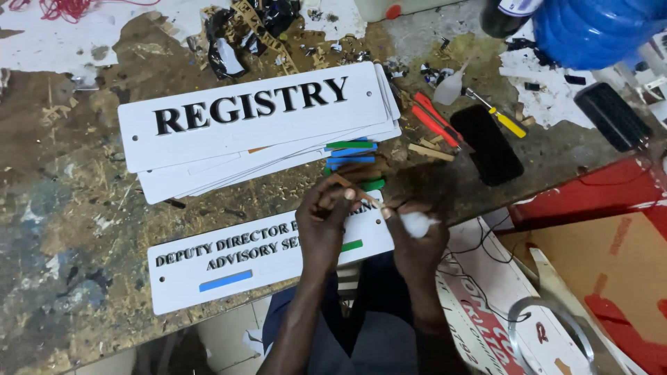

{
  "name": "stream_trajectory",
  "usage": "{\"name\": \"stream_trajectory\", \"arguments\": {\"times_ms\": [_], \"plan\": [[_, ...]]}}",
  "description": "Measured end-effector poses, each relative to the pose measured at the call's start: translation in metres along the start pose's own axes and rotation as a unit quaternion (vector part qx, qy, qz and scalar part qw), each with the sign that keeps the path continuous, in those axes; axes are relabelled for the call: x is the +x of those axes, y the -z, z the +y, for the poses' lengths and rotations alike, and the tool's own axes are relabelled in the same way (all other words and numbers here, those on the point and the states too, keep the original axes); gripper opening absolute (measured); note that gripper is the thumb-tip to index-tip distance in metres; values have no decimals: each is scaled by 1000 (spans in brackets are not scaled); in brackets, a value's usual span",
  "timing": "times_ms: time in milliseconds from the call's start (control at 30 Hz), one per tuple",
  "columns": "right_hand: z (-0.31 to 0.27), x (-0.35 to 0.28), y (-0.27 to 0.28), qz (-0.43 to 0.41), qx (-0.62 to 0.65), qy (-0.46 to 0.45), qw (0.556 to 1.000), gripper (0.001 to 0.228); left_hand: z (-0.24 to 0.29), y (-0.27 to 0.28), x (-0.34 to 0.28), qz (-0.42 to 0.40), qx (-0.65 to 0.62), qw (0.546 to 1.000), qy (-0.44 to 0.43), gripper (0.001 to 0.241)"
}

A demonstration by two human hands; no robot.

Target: Applying colored vinyl or plastic strips to white sign boards using liquid adhesive.

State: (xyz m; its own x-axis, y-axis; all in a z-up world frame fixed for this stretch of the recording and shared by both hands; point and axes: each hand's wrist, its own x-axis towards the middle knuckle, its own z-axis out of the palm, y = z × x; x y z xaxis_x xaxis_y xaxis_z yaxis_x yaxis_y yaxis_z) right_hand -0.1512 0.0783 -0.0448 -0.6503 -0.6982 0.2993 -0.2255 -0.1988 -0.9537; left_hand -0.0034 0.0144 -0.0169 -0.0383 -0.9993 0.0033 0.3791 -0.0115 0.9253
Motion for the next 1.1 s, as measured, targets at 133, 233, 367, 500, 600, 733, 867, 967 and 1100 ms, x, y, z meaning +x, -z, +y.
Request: {"name": "stream_trajectory", "arguments": {"times_ms": [133,233,367,500,600,733,867,967,1100], "plan": [[-17,-24,-9,-125,90,92,984,19,9,15,-13,10,-12,1000,-4,45],[-18,-29,-1,-185,118,68,973,15,16,31,-27,-49,3,999,-11,43],[-41,-24,-2,-175,71,54,981,15,6,43,-46,-130,17,991,-36,43],[-47,-28,-10,-167,36,78,982,14,-1,55,-61,-187,-7,981,-48,47],[-47,-39,-12,-174,26,72,982,12,-3,64,-65,-198,-17,979,-45,48],[-59,-44,-17,-177,17,75,981,9,-8,72,-71,-213,-2,976,-48,50],[-69,-50,-19,-174,45,92,979,12,2,71,-75,-212,12,973,-94,49],[-64,-57,-17,-155,38,107,981,14,22,63,-77,-216,14,970,-115,48],[-55,-63,-14,-139,49,111,983,14,8,61,-81,-204,39,968,-138,50]]}}
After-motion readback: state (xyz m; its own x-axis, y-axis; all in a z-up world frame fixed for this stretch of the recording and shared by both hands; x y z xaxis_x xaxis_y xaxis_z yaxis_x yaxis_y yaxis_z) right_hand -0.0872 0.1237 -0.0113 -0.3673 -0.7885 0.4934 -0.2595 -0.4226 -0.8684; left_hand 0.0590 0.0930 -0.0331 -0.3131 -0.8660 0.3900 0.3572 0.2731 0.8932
